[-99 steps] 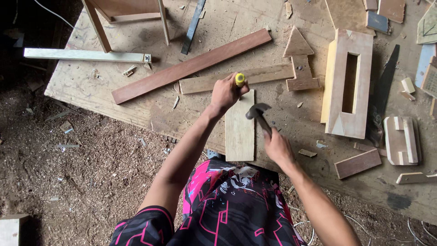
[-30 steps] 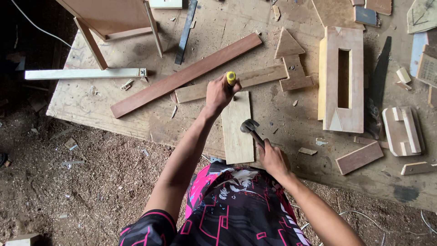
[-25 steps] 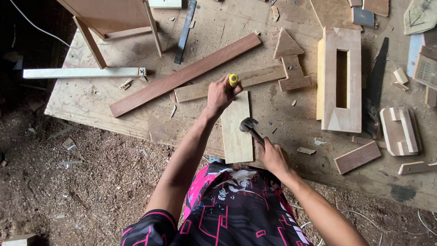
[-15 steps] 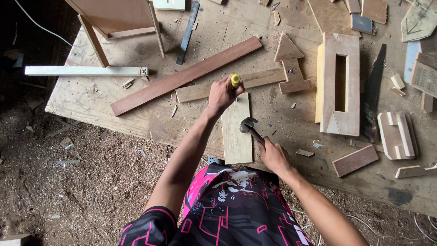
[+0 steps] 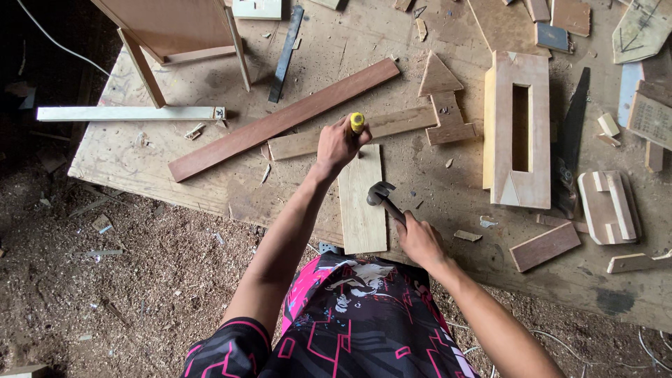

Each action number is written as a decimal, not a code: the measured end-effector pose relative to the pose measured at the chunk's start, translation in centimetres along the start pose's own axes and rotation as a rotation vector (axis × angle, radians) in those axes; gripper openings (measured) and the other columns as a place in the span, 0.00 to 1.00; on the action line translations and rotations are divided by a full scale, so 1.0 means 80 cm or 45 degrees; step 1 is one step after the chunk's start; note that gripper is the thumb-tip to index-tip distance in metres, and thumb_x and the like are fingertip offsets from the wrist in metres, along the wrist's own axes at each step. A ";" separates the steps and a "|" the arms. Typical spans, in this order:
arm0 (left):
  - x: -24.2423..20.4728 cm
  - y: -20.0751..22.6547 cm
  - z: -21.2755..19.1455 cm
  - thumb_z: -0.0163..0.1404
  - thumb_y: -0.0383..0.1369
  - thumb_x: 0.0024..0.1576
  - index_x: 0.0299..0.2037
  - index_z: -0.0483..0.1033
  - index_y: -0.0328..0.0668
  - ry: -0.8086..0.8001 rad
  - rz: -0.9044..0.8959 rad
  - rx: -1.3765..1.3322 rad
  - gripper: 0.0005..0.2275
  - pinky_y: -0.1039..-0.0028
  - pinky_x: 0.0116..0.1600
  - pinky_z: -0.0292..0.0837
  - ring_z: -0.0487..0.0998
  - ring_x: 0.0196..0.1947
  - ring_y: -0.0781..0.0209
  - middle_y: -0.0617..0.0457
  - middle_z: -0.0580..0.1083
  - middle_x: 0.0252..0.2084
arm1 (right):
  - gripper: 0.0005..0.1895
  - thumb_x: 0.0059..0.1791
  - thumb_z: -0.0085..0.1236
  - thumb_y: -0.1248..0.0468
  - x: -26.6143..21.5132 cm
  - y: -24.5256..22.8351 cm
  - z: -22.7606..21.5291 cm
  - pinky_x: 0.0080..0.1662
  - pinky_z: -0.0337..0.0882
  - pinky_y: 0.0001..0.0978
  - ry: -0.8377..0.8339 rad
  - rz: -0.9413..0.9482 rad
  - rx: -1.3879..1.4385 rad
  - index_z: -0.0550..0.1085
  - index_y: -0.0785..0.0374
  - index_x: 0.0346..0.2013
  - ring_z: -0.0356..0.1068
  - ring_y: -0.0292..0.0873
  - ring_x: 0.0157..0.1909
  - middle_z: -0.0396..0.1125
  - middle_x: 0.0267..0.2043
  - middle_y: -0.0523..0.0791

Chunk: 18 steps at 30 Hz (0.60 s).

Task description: The person uses a chisel and hammer to carve a rectangular piece of wood on a workbench. They repeatedly strike the chisel to remove wood, then scrape the surface with the chisel. The person flips the wood over and continues working on the other side.

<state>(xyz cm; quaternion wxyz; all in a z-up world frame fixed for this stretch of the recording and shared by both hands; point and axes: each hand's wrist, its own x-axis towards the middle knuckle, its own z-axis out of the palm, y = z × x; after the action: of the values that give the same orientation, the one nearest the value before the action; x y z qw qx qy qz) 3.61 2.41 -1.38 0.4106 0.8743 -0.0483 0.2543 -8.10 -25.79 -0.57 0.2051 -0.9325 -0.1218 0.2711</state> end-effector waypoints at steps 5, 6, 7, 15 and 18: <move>0.006 -0.014 0.004 0.50 0.49 0.63 0.40 0.74 0.44 -0.064 -0.067 -0.008 0.16 0.65 0.35 0.81 0.83 0.26 0.56 0.49 0.80 0.35 | 0.17 0.58 0.40 0.58 0.003 0.002 -0.001 0.10 0.60 0.31 -0.014 0.003 0.012 0.66 0.71 0.52 0.61 0.36 0.09 0.64 0.14 0.44; 0.005 -0.015 0.005 0.50 0.50 0.63 0.41 0.74 0.44 -0.070 -0.051 0.016 0.17 0.65 0.35 0.81 0.83 0.26 0.56 0.49 0.80 0.35 | 0.17 0.58 0.40 0.58 0.002 0.002 -0.002 0.10 0.60 0.30 -0.018 0.001 0.006 0.66 0.70 0.51 0.60 0.36 0.09 0.64 0.14 0.44; 0.003 -0.015 0.006 0.50 0.51 0.63 0.42 0.75 0.44 -0.075 -0.035 0.040 0.18 0.65 0.35 0.82 0.82 0.26 0.57 0.49 0.80 0.36 | 0.16 0.58 0.39 0.58 0.001 0.002 -0.002 0.10 0.59 0.29 -0.022 0.000 -0.001 0.66 0.70 0.51 0.60 0.36 0.09 0.63 0.14 0.44; -0.003 -0.002 0.013 0.52 0.52 0.60 0.44 0.73 0.42 -0.038 -0.019 0.082 0.19 0.60 0.35 0.79 0.82 0.29 0.48 0.47 0.79 0.38 | 0.18 0.59 0.38 0.52 -0.004 -0.024 -0.054 0.10 0.58 0.31 0.306 -0.165 0.199 0.68 0.64 0.39 0.55 0.36 0.09 0.59 0.14 0.40; -0.007 0.004 0.008 0.54 0.51 0.59 0.45 0.72 0.41 -0.114 -0.072 0.068 0.20 0.59 0.34 0.78 0.81 0.27 0.45 0.45 0.78 0.37 | 0.21 0.62 0.37 0.51 -0.001 -0.051 -0.108 0.15 0.59 0.30 0.661 -0.493 0.245 0.66 0.62 0.33 0.58 0.34 0.12 0.58 0.16 0.38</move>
<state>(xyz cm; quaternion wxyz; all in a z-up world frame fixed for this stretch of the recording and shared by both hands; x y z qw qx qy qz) 3.30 1.62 -1.76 0.3916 0.8965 -0.0350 0.2042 -3.82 -24.93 7.98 0.3640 -0.9064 -0.2141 -0.0092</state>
